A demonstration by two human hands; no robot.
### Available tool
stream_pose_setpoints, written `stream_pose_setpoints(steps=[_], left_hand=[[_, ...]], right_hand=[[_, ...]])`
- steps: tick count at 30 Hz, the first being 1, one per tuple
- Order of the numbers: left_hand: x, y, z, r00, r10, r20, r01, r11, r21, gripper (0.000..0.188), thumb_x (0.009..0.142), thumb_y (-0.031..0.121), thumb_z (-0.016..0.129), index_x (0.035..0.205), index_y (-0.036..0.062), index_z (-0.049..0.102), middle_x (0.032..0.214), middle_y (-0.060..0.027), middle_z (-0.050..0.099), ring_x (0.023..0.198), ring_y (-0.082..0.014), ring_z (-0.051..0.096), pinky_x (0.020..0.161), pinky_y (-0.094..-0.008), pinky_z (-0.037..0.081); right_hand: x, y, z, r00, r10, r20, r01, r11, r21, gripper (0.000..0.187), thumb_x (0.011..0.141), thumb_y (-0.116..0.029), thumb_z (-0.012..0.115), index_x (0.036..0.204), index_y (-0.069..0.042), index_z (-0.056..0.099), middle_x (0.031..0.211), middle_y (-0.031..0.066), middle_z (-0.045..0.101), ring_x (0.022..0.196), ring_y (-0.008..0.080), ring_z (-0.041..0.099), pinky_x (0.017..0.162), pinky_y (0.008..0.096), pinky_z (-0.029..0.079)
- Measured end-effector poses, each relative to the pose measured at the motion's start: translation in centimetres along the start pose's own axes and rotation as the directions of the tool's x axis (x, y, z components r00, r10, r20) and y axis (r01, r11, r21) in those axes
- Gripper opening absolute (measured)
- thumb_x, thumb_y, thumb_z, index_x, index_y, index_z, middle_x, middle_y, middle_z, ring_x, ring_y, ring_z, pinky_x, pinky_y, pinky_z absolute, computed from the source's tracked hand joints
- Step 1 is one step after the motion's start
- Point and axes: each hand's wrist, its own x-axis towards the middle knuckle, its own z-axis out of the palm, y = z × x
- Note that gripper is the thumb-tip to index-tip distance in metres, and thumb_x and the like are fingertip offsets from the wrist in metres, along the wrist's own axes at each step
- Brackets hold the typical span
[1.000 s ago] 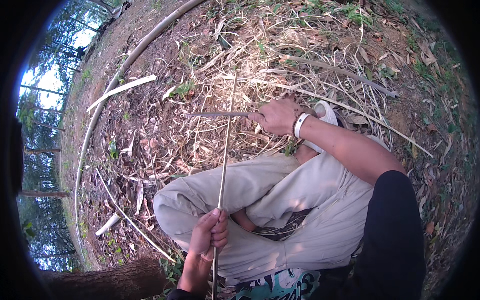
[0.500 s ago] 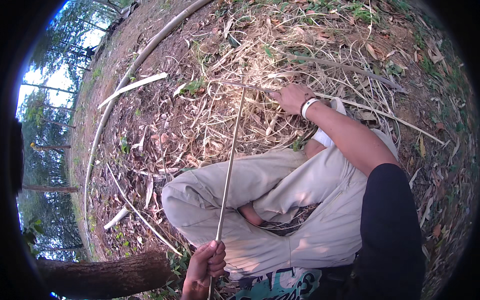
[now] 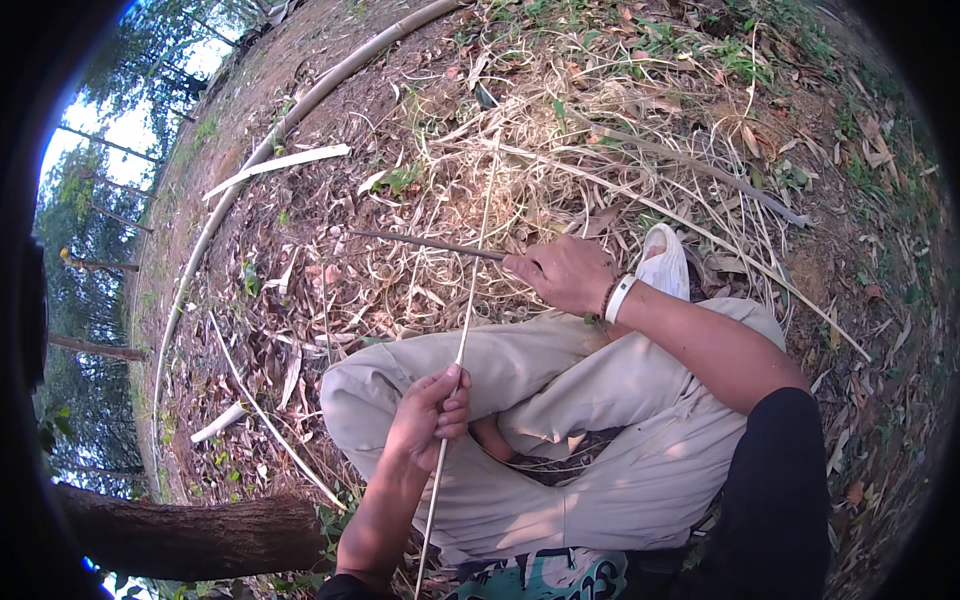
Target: The person sits cross-legged on the ground in a wooded area and uses a large machete to shave and smooth a long, thin bamboo stick. They hold the stick with one hand and repeatedly scrape the blade along its length to remove the outer layer, occasionally rotating the stick to work on different sides.
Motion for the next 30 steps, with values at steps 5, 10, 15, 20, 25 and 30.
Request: stream_pose_setpoints(steps=[5,10,15,20,25,30], left_hand=[[4.9,1.3,0.5,0.996,0.075,-0.046,-0.07,0.992,0.108,0.02,0.105,0.022,0.048,0.094,0.0062,0.051,0.066,0.005,0.037,0.048,-0.0019,0.029,0.039,-0.0171,0.025],[5.7,-0.1,-0.5,0.998,0.06,-0.018,-0.059,0.996,0.059,0.019,0.104,0.022,0.048,0.09,0.0089,0.05,0.063,0.0069,0.034,0.047,-0.0015,0.027,0.038,-0.0181,0.022],[6.1,0.5,-1.3,0.999,0.054,-0.002,-0.054,0.998,0.014,0.02,0.105,0.023,0.047,0.088,0.0105,0.049,0.062,0.0078,0.033,0.044,-0.0026,0.024,0.037,-0.0192,0.02],[6.4,0.1,-0.6,0.998,0.05,-0.031,-0.049,0.998,0.027,0.022,0.105,0.025,0.046,0.088,0.0105,0.047,0.061,0.008,0.031,0.044,-0.0023,0.023,0.037,-0.0198,0.019],[5.4,0.1,-0.9,0.999,0.0,-0.033,0.002,0.999,0.04,0.023,0.105,0.027,0.046,0.088,0.0108,0.046,0.06,0.0083,0.031,0.045,-0.0021,0.022,0.037,-0.02,0.019],[5.6,0.0,-1.2,0.999,0.048,-0.018,-0.048,0.999,0.004,0.024,0.105,0.027,0.046,0.087,0.0111,0.045,0.061,0.0081,0.03,0.045,-0.0024,0.021,0.037,-0.0199,0.019]], right_hand=[[-3.2,-1.3,2.2,0.99,-0.136,0.037,0.139,0.986,-0.091,0.056,0.098,-0.055,0.045,0.076,-0.007,0.063,0.06,0.0169,0.061,0.058,0.0385,0.063,0.056,0.0503,0.049],[-0.4,1.2,2.4,0.998,-0.042,0.04,0.048,0.985,-0.163,0.055,0.098,-0.056,0.044,0.082,-0.008,0.067,0.061,0.0177,0.062,0.062,0.0397,0.065,0.058,0.0501,0.052],[-0.4,-0.5,2.6,0.976,-0.189,0.106,0.204,0.966,-0.162,0.06,0.097,-0.058,0.042,0.076,-0.009,0.068,0.06,0.019,0.062,0.061,0.0393,0.065,0.059,0.0497,0.052],[2.6,2.4,1.3,0.998,-0.059,0.007,0.059,0.972,-0.227,0.055,0.098,-0.053,0.045,0.073,-0.008,0.063,0.058,0.0182,0.06,0.059,0.0394,0.062,0.058,0.0493,0.049],[0.7,0.4,1.2,0.97,-0.167,0.176,0.216,0.924,-0.316,0.05,0.098,-0.054,0.045,0.082,-0.011,0.063,0.057,0.0145,0.06,0.061,0.038,0.063,0.057,0.0488,0.05],[2.9,2.2,1.8,0.997,-0.079,0.011,0.079,0.956,-0.282,0.051,0.099,-0.052,0.045,0.08,-0.009,0.063,0.06,0.0167,0.062,0.058,0.0388,0.063,0.056,0.0498,0.05]])
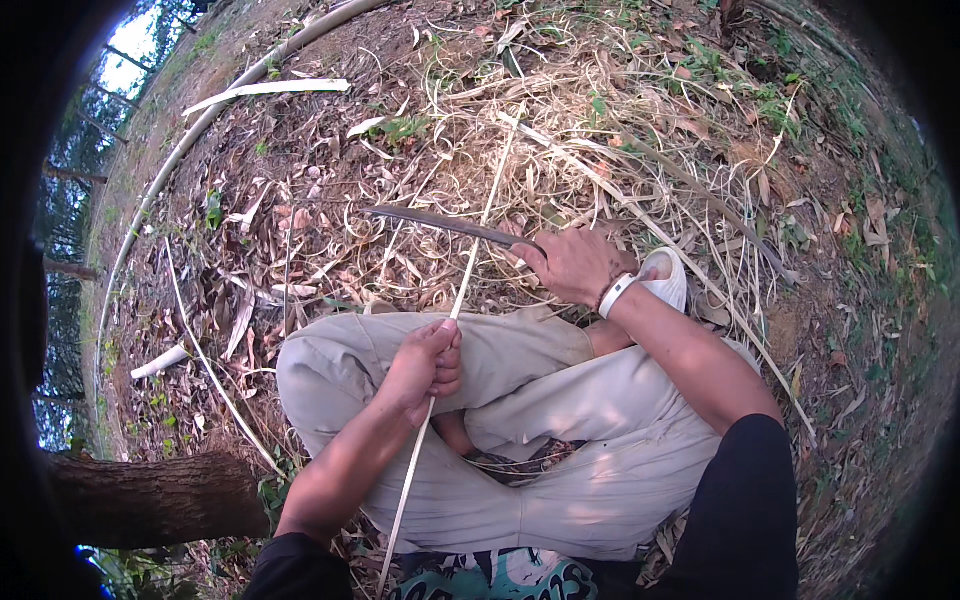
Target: The person sits cross-legged on the ground in a wooded area and uses a large machete to shave and smooth a long, thin bamboo stick. They hold the stick with one hand and repeatedly scrape the blade along its length to remove the outer layer, occasionally rotating the stick to work on different sides.
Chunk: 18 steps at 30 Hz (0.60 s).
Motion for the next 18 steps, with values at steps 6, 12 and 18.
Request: stream_pose_setpoints(steps=[6,12,18], left_hand=[[-0.7,-0.3,0.0,0.998,-0.058,0.031,0.058,0.998,-0.002,0.024,0.104,0.027,0.046,0.087,0.0107,0.045,0.06,0.0076,0.029,0.044,-0.0028,0.021,0.037,-0.0198,0.019],[-1.2,0.3,-0.4,0.996,-0.085,0.031,0.085,0.996,0.0,0.025,0.105,0.027,0.045,0.085,0.0112,0.045,0.061,0.0077,0.028,0.045,-0.0028,0.02,0.038,-0.0197,0.018],[-2.3,0.5,-0.3,0.997,-0.069,0.028,0.068,0.997,0.026,0.026,0.105,0.029,0.045,0.085,0.0117,0.044,0.061,0.0078,0.028,0.046,-0.0023,0.021,0.038,-0.0196,0.018]], right_hand=[[0.2,3.3,0.6,0.999,0.048,-0.005,-0.047,0.997,0.054,0.052,0.097,-0.055,0.046,0.073,-0.011,0.057,0.056,0.014,0.058,0.056,0.0368,0.063,0.053,0.0494,0.05],[-1.0,0.0,-1.0,0.993,-0.104,0.054,0.107,0.994,-0.039,0.055,0.098,-0.054,0.045,0.074,-0.008,0.063,0.06,0.0148,0.061,0.06,0.0386,0.064,0.056,0.0489,0.051],[-0.8,0.1,-0.4,1.0,-0.021,0.021,0.022,0.998,-0.054,0.059,0.097,-0.058,0.046,0.074,-0.009,0.067,0.062,0.0186,0.064,0.062,0.0381,0.066,0.057,0.0487,0.053]])
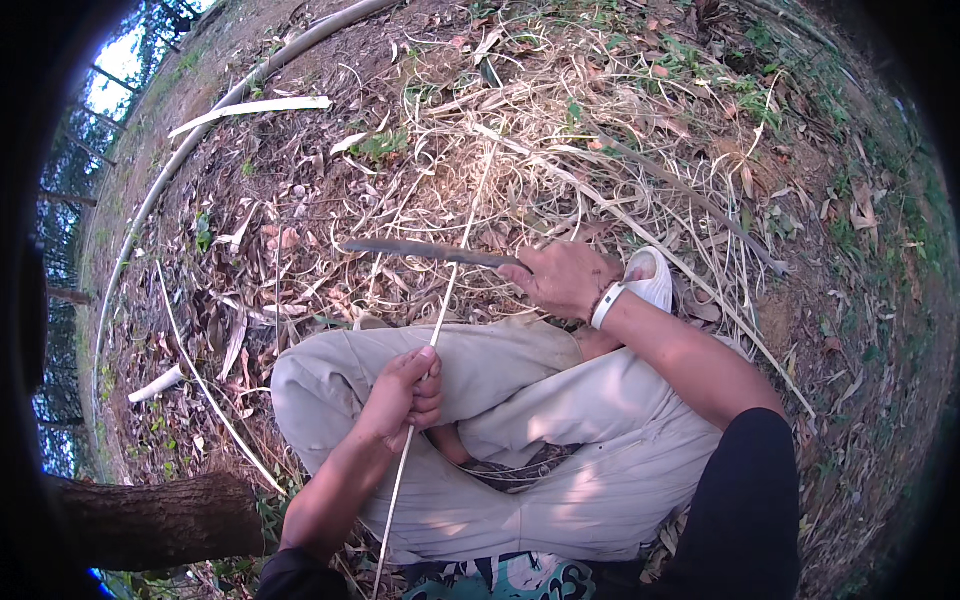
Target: The person sits cross-legged on the ground in a wooded area and uses a large machete to shave and smooth a long, thin bamboo stick. They hold the stick with one hand and repeatedly scrape the blade along its length to remove the outer layer, occasionally rotating the stick to work on different sides.
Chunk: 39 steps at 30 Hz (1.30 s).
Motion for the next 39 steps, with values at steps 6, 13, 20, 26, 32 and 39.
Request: stream_pose_setpoints(steps=[6,13,20,26,32,39], left_hand=[[-2.8,-1.3,-1.3,0.999,-0.038,0.0,0.038,0.999,0.031,0.028,0.105,0.03,0.045,0.085,0.0115,0.044,0.061,0.0077,0.028,0.046,-0.0023,0.021,0.039,-0.0199,0.018],[-6.6,-2.2,-0.9,0.992,-0.126,0.01,0.127,0.992,-0.023,0.029,0.105,0.031,0.045,0.085,0.0114,0.043,0.06,0.0072,0.028,0.045,-0.003,0.021,0.038,-0.0201,0.018],[-9.0,-3.4,-1.0,0.982,-0.186,0.04,0.188,0.98,-0.068,0.03,0.105,0.034,0.045,0.085,0.0119,0.042,0.06,0.0073,0.028,0.046,-0.003,0.021,0.038,-0.0202,0.018],[-10.9,-3.3,-1.4,0.967,-0.252,0.024,0.253,0.957,-0.144,0.03,0.104,0.033,0.044,0.083,0.0127,0.041,0.058,0.008,0.026,0.046,-0.0025,0.021,0.038,-0.0202,0.017],[-13.6,-3.8,-3.0,0.97,-0.238,0.052,0.244,0.947,-0.208,0.031,0.105,0.034,0.042,0.085,0.0108,0.041,0.059,0.0067,0.027,0.045,-0.0038,0.021,0.038,-0.0209,0.019],[-11.6,-5.6,-5.3,0.929,-0.285,0.237,0.367,0.802,-0.471,0.033,0.107,0.036,0.036,0.089,0.0092,0.043,0.059,0.0056,0.029,0.043,-0.0027,0.021,0.034,-0.0177,0.02]], right_hand=[[1.6,3.1,1.0,0.998,0.034,0.048,-0.039,0.993,0.115,0.057,0.099,-0.057,0.041,0.086,-0.009,0.069,0.064,0.0179,0.065,0.062,0.0384,0.065,0.06,0.0502,0.053],[1.5,2.9,-0.5,0.994,0.074,0.082,-0.084,0.989,0.122,0.063,0.098,-0.059,0.038,0.089,-0.005,0.069,0.071,0.0229,0.066,0.072,0.039,0.068,0.069,0.0509,0.054],[-0.1,2.0,0.8,1.0,0.019,0.021,-0.021,0.998,0.061,0.066,0.098,-0.062,0.035,0.086,-0.007,0.069,0.06,0.0166,0.063,0.062,0.0387,0.066,0.068,0.0516,0.054],[0.3,0.5,-0.3,0.989,-0.047,0.143,0.044,0.999,0.026,0.061,0.099,-0.057,0.038,0.085,-0.007,0.069,0.069,0.0196,0.066,0.07,0.0394,0.067,0.069,0.0524,0.054],[2.9,5.3,1.3,0.987,0.154,0.054,-0.158,0.983,0.089,0.061,0.099,-0.056,0.039,0.081,-0.007,0.071,0.071,0.0198,0.067,0.071,0.0399,0.067,0.07,0.0514,0.053],[2.2,5.5,2.4,0.957,0.288,0.039,-0.29,0.955,0.066,0.066,0.097,-0.06,0.039,0.078,-0.006,0.071,0.075,0.0219,0.068,0.078,0.0409,0.068,0.076,0.0487,0.055]])
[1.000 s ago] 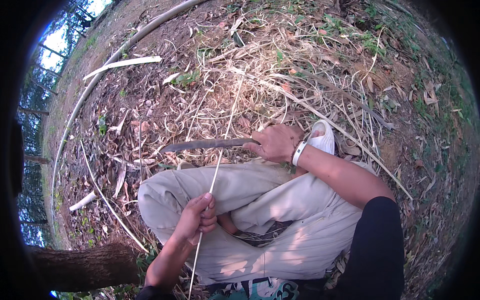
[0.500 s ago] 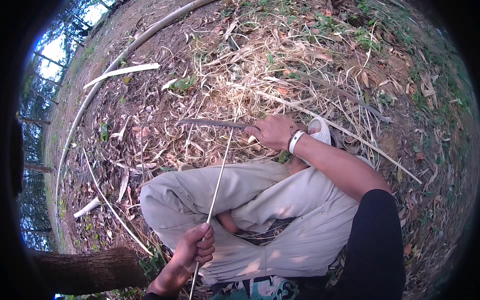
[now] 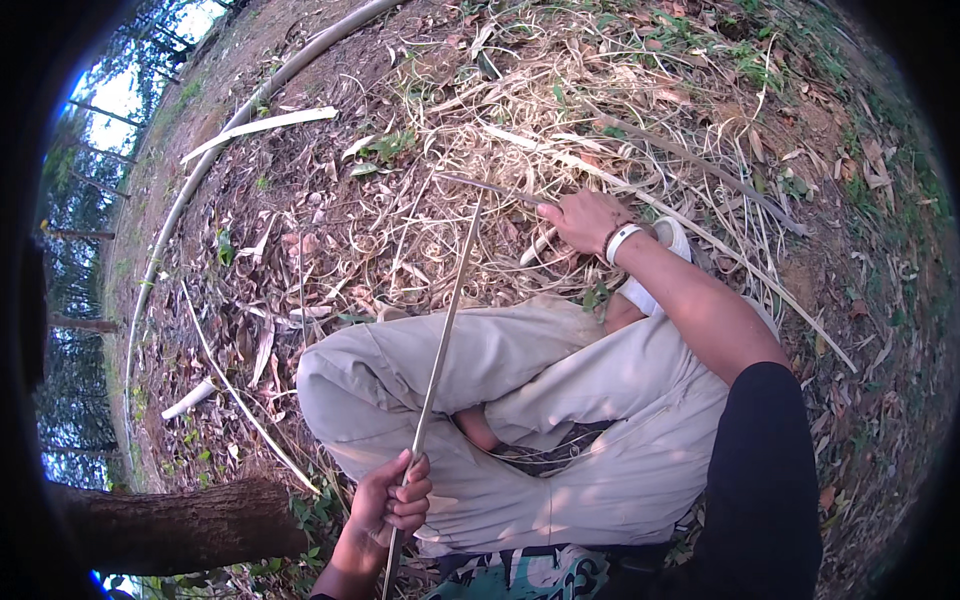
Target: The person sits cross-legged on the ground in a wooded area and uses a large machete to shave and smooth a long, thin bamboo stick. They hold the stick with one hand and repeatedly scrape the blade along its length to remove the outer layer, occasionally rotating the stick to work on different sides.
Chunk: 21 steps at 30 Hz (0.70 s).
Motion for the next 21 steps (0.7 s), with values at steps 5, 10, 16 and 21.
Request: stream_pose_setpoints(steps=[5,10,16,21], left_hand=[[2.5,0.5,1.9,0.983,0.065,0.173,-0.06,0.998,-0.033,0.032,0.107,0.038,0.035,0.104,0.0071,0.045,0.06,0.0051,0.029,0.045,-0.0034,0.024,0.034,-0.018,0.022],[7.9,3.8,4.5,0.973,0.163,0.164,-0.186,0.973,0.14,0.033,0.107,0.034,0.038,0.105,0.0033,0.051,0.064,0.0052,0.032,0.047,-0.0029,0.028,0.035,-0.0178,0.025],[10.3,4.9,8.4,0.928,0.373,-0.011,-0.321,0.812,0.487,0.032,0.106,0.028,0.042,0.104,0.0,0.057,0.068,0.0058,0.037,0.048,-0.0022,0.028,0.04,-0.0172,0.026],[11.4,5.7,8.1,0.925,0.377,-0.046,-0.302,0.803,0.514,0.031,0.105,0.028,0.043,0.101,0.0009,0.057,0.066,0.0071,0.035,0.047,-0.0024,0.026,0.041,-0.0185,0.025]], right_hand=[[-0.8,-2.9,-2.3,1.0,-0.022,0.004,0.021,0.997,0.079,0.067,0.098,-0.06,0.037,0.079,-0.005,0.07,0.07,0.0228,0.066,0.072,0.0427,0.066,0.07,0.0525,0.052],[-2.0,-3.5,-3.0,0.984,-0.099,-0.149,0.142,0.938,0.315,0.064,0.095,-0.062,0.045,0.08,-0.005,0.07,0.068,0.0215,0.065,0.069,0.0413,0.065,0.066,0.0505,0.052],[-5.5,-4.4,-4.2,0.985,-0.15,-0.083,0.162,0.972,0.172,0.055,0.096,-0.054,0.05,0.078,-0.004,0.065,0.064,0.0197,0.062,0.065,0.0411,0.063,0.061,0.0501,0.05],[-8.2,-6.2,-3.9,0.939,-0.342,-0.02,0.34,0.924,0.176,0.051,0.096,-0.052,0.052,0.082,-0.005,0.064,0.063,0.0167,0.062,0.06,0.0395,0.062,0.056,0.0494,0.049]])
